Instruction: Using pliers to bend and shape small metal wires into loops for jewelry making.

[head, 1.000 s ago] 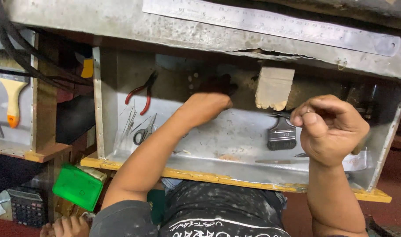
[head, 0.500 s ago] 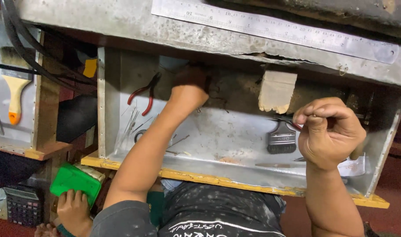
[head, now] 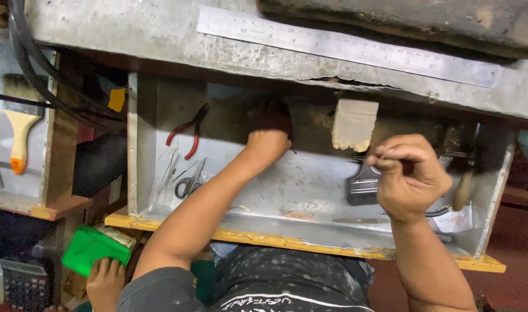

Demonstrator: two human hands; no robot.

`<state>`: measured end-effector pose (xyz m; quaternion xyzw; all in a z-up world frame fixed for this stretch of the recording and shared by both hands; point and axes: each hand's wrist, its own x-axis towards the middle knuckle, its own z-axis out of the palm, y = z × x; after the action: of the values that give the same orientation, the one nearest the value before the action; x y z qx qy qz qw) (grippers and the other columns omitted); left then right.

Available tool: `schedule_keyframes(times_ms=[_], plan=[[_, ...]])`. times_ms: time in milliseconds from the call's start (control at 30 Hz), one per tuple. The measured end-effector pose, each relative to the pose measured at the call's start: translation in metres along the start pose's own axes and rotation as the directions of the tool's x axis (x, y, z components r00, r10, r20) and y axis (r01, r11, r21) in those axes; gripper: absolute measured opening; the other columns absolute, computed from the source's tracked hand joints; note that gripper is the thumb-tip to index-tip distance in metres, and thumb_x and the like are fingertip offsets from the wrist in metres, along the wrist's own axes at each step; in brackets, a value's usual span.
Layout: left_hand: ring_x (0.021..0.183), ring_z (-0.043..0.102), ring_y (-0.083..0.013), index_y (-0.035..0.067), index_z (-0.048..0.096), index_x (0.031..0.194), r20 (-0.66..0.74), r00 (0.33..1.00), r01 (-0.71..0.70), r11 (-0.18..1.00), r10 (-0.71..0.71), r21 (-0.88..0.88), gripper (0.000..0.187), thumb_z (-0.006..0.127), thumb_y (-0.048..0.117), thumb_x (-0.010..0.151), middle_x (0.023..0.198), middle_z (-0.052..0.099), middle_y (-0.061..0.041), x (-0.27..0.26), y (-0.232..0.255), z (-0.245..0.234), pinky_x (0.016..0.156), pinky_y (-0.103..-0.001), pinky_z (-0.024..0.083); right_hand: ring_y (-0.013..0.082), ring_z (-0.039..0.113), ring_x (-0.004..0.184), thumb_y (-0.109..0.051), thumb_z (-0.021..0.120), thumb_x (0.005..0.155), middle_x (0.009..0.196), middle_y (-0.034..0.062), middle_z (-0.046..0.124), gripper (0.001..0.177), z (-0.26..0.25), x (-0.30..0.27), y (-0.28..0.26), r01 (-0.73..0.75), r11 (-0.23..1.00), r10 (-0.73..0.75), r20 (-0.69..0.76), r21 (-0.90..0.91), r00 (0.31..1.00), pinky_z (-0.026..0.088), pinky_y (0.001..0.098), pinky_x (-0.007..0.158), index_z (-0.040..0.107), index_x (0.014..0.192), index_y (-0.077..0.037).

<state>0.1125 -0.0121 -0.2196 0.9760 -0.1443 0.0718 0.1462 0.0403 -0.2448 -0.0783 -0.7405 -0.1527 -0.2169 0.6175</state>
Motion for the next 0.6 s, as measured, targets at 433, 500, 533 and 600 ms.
schedule_keyframes(times_ms=[433,500,533,600], plan=[[0.066,0.063,-0.0153,0.004,0.061,0.099,0.030,0.983,0.031,-0.005,0.183,-1.000,0.012,0.064,0.015,0.100,0.069,0.063,-0.004,-0.012,0.060,-0.148,0.067,-0.031,0.059,0.0272,0.066,0.055,-0.003,0.073,0.095,0.074,0.0208,0.063,0.022,0.030,-0.004,-0.020,0.225,0.962,-0.220,-0.044,0.156,0.974,0.059,0.0387,0.051,0.065,0.077,0.006],[0.057,0.052,-0.0083,0.000,0.055,0.102,0.111,0.954,0.164,-0.175,0.279,-0.971,0.009,0.056,0.009,0.104,0.061,0.055,-0.002,-0.013,0.061,-0.156,0.057,-0.025,0.049,0.0275,0.066,0.056,0.000,0.072,0.096,0.075,0.0204,0.062,0.019,0.035,-0.004,-0.025,0.235,0.965,-0.236,-0.006,0.115,0.972,0.059,0.0382,0.053,0.065,0.079,0.006],[0.057,0.052,-0.0083,0.000,0.055,0.102,0.113,0.954,0.166,-0.175,0.279,-0.971,0.009,0.056,0.009,0.104,0.061,0.055,-0.002,-0.014,0.062,-0.154,0.057,-0.025,0.049,0.0275,0.066,0.056,0.000,0.072,0.096,0.075,0.0204,0.062,0.019,0.036,-0.004,-0.023,0.234,0.965,-0.235,-0.007,0.115,0.972,0.059,0.0382,0.053,0.065,0.079,0.006],[0.063,0.048,-0.0015,0.001,0.056,0.102,0.190,0.941,0.257,-0.225,0.280,-0.940,0.014,0.059,0.015,0.104,0.067,0.050,0.003,-0.016,0.064,-0.149,0.057,-0.019,0.044,0.0282,0.067,0.057,0.003,0.072,0.095,0.076,0.0209,0.063,0.016,0.037,-0.005,-0.020,0.235,0.967,-0.234,-0.022,0.094,0.972,0.059,0.0391,0.054,0.066,0.081,0.007]])
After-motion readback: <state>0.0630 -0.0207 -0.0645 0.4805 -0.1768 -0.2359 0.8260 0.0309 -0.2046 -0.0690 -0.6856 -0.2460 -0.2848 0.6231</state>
